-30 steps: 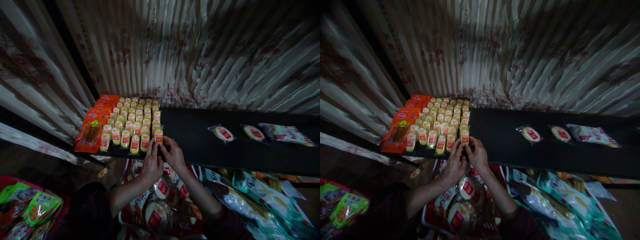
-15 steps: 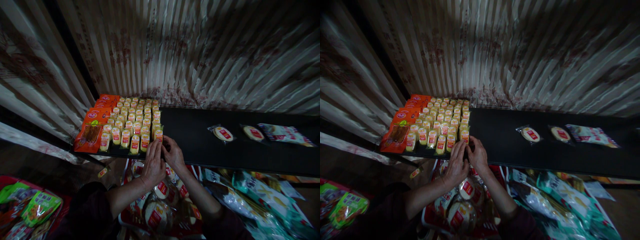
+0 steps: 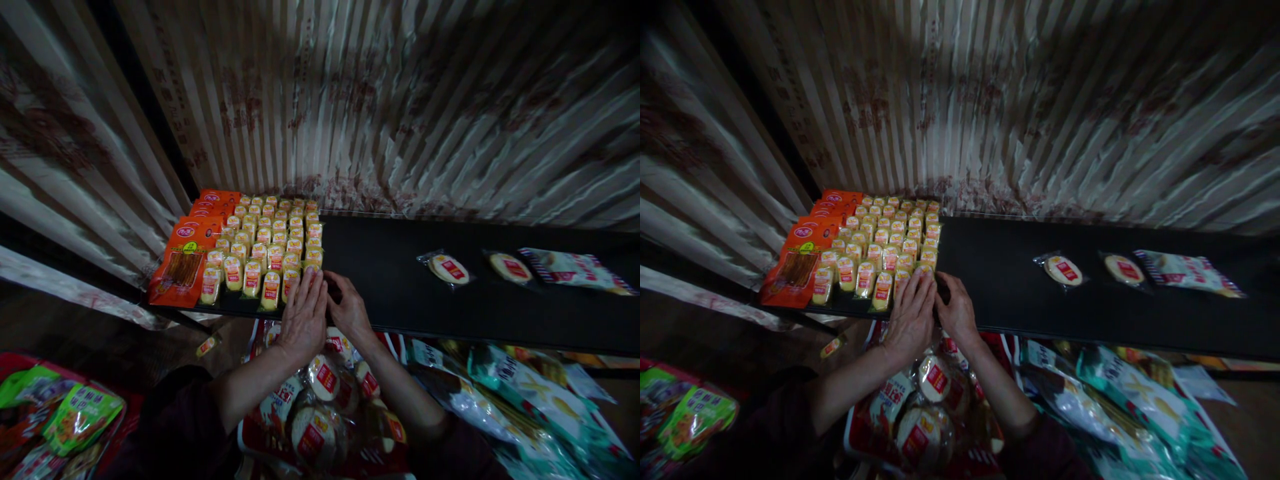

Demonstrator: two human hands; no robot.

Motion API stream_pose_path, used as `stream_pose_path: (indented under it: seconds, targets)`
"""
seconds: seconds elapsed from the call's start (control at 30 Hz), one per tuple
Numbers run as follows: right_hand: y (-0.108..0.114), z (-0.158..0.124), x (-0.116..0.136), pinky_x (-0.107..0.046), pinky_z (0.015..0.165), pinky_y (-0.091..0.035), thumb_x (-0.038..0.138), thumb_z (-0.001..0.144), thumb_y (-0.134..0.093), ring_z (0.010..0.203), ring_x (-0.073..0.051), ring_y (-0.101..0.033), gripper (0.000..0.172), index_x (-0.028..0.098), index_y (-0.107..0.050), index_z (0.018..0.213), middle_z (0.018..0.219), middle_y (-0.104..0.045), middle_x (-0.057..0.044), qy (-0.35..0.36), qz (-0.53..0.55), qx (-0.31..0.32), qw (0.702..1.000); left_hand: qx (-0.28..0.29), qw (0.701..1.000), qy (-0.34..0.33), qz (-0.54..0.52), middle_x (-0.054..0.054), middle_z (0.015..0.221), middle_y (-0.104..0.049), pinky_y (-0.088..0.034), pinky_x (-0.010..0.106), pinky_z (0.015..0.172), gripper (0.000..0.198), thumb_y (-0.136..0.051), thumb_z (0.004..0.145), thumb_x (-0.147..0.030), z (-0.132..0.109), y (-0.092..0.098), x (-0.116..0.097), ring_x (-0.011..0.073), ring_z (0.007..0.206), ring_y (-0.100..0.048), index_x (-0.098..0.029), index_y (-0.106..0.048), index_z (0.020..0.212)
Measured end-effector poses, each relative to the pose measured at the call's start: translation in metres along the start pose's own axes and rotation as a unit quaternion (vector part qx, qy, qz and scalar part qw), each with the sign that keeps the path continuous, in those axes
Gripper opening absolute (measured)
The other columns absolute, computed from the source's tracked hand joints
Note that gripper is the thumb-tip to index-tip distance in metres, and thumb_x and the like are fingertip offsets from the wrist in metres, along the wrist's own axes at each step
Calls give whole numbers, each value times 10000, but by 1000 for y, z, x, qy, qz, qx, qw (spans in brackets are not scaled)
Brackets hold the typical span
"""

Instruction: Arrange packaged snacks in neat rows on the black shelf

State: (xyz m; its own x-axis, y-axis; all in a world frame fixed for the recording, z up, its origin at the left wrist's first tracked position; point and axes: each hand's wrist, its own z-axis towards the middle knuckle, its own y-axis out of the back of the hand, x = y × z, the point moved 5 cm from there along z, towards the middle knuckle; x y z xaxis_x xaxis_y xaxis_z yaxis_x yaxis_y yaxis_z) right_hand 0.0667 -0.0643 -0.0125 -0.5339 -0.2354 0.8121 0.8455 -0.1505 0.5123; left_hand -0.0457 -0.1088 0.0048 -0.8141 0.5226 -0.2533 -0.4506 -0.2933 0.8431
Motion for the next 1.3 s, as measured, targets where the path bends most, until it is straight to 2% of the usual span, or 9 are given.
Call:
stream_pose_path:
  seconds: [0.2,0.43,0.53,0.63,0.77,0.9,1.13,1.3]
  targets:
    - [-4,-4,0,-451,909,-505,262,796,-492,1002,-250,-617,364,185,-594,1136,1090,-633,-126,6,-16,-17,1000,10,997,-41,62,171,1493,-325,-279,541,1127,467,-412,891,-113,5,-12,13,286,1427,-161,-86,-380,1356]
    - [0,-7,5,-458,903,-498,276,809,-483,989,-257,-608,358,185,-598,1136,1077,-640,-128,9,-36,-36,999,18,997,-62,53,132,1488,-352,-229,552,1145,478,-358,906,-90,7,-10,15,232,1424,-201,-117,-338,1383]
    - [3,1,3,-479,994,-434,363,871,-431,1097,-254,-567,375,193,-591,1164,1172,-618,-126,-15,-22,-58,998,17,996,-62,55,124,1489,-353,-225,549,1147,493,-357,906,-86,9,-9,17,223,1425,-199,-129,-323,1395]
    - [1,15,0,-473,1108,-309,437,908,-357,1269,-233,-457,462,181,-547,1243,1347,-523,-120,-36,20,-61,997,7,997,-61,56,116,1487,-360,-234,542,1146,483,-340,907,-72,10,-9,18,222,1424,-202,-134,-337,1386]
    - [-8,37,-2,-455,1153,-227,531,906,-348,1347,-214,-377,546,194,-503,1307,1425,-461,-95,-57,77,-50,994,-5,997,-57,52,116,1491,-353,-244,557,1138,472,-360,897,-57,10,-6,18,216,1430,-182,-152,-365,1360]
    - [-15,49,1,-452,1148,-241,575,906,-328,1345,-220,-384,587,194,-501,1318,1425,-465,-97,-64,104,-51,991,-12,997,-38,67,125,1500,-330,-268,572,1124,466,-389,882,-61,11,-2,20,256,1437,-130,-143,-397,1340]
    - [-22,53,2,-448,1108,-326,595,905,-317,1295,-232,-454,596,211,-508,1319,1373,-525,-92,-69,114,-36,990,-7,997,-29,78,116,1485,-362,-302,586,1105,445,-395,876,-77,17,-1,21,302,1427,-156,-110,-441,1318]
    - [-20,58,-3,-424,1146,-252,605,904,-310,1353,-210,-376,633,181,-478,1343,1442,-445,-102,-70,128,-55,988,-26,997,-33,64,109,1496,-342,-282,573,1119,461,-378,869,-80,21,2,18,280,1429,-171,-116,-437,1325]
